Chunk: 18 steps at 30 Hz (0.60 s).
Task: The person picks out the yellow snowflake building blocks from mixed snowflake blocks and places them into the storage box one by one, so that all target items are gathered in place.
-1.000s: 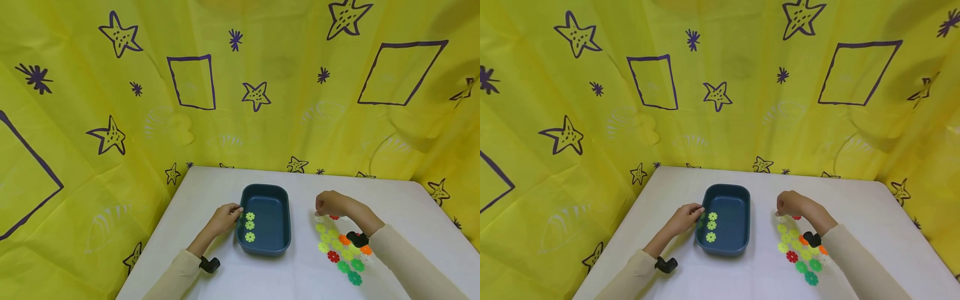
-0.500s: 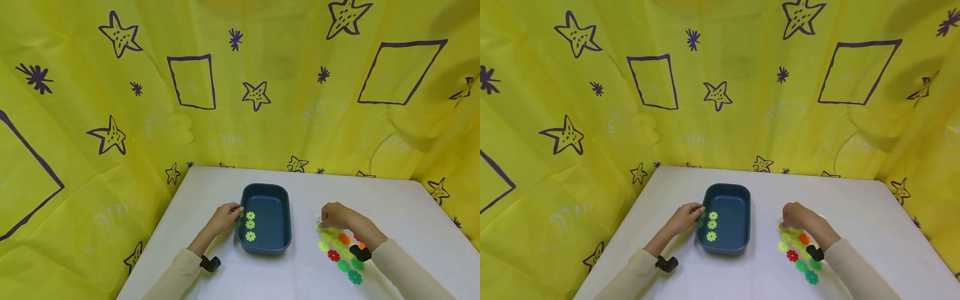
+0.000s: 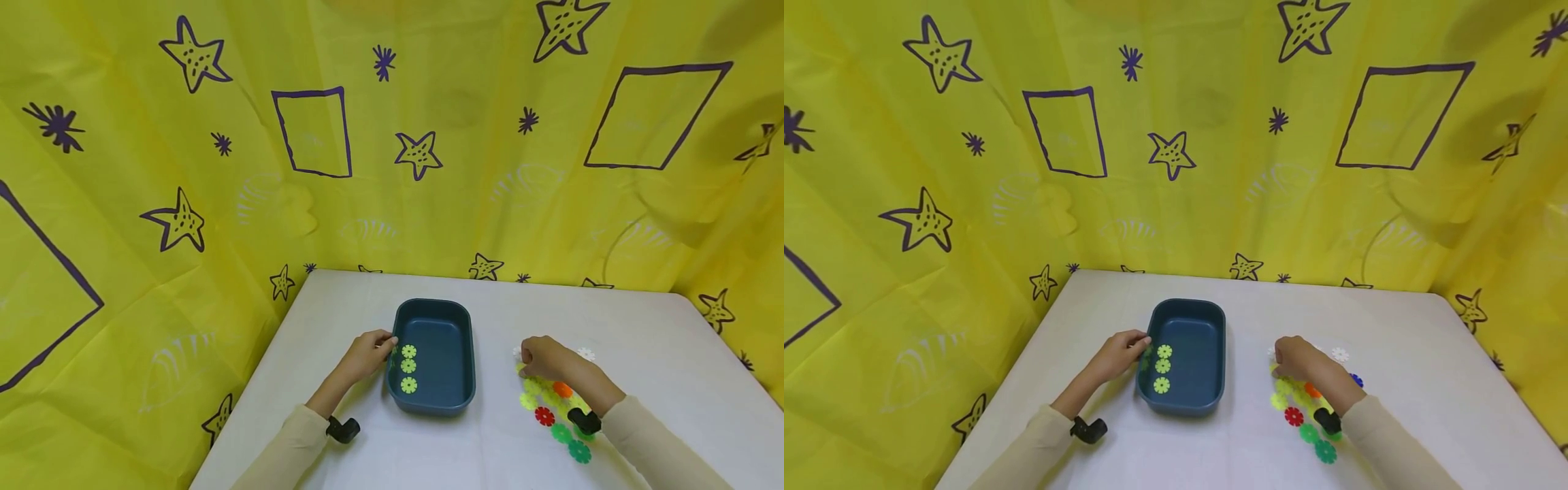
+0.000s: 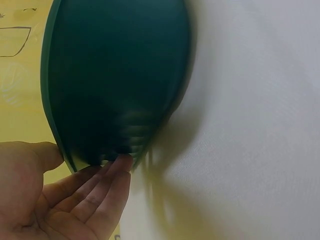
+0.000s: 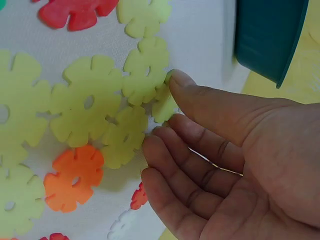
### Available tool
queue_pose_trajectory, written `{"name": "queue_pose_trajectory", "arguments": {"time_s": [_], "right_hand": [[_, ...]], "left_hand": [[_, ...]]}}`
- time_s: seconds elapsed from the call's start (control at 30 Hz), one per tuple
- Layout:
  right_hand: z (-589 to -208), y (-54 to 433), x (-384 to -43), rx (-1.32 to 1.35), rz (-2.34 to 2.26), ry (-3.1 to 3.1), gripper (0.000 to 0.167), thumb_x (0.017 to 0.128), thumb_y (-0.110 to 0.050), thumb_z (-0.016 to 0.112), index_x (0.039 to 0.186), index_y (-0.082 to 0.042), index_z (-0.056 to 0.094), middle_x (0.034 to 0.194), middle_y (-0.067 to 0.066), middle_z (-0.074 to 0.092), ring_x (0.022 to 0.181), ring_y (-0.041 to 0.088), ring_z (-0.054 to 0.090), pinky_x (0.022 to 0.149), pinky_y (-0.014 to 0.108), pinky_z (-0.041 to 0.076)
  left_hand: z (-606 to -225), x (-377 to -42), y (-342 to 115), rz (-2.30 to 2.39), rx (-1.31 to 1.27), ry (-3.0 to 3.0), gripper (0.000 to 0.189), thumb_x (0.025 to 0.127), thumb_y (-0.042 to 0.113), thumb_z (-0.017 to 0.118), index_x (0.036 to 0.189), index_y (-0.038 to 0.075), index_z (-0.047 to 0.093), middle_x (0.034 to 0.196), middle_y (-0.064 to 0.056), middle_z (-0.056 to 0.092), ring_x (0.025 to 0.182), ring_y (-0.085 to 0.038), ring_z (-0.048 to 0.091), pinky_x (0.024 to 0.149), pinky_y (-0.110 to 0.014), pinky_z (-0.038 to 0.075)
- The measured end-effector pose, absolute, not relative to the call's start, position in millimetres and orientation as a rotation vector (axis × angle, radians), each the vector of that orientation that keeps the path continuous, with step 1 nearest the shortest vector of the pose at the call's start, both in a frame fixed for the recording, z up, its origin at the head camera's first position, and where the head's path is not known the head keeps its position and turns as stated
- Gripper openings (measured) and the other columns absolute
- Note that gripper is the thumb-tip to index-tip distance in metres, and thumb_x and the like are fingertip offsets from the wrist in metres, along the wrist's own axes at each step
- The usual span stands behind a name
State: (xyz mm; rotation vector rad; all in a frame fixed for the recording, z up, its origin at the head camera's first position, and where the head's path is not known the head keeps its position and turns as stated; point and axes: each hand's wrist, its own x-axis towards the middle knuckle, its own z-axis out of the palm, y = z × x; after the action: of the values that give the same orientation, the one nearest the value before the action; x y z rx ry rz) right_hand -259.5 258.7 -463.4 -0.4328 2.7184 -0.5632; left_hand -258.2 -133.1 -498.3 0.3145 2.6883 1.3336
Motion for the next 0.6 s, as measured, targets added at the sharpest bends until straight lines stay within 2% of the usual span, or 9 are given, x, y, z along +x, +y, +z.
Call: {"name": "queue_pose_trajectory", "arguments": {"time_s": [0.6], "right_hand": [[-465.1,264.4,-263.5,-0.456,-0.611,2.657,0.026,0.092,-0.012,0.082,0.096,-0.004,0.058,0.086,0.006,0.056,0.076,0.021,0.051,0.067,0.033,0.046]], "left_hand": [[-497.8,-257.6,-133.6,1.336,0.312,2.677,0.040,0.111,0.029,0.056,0.132,-0.004,0.067,0.125,-0.018,0.073,0.108,-0.030,0.074,0.091,-0.044,0.063]]}}
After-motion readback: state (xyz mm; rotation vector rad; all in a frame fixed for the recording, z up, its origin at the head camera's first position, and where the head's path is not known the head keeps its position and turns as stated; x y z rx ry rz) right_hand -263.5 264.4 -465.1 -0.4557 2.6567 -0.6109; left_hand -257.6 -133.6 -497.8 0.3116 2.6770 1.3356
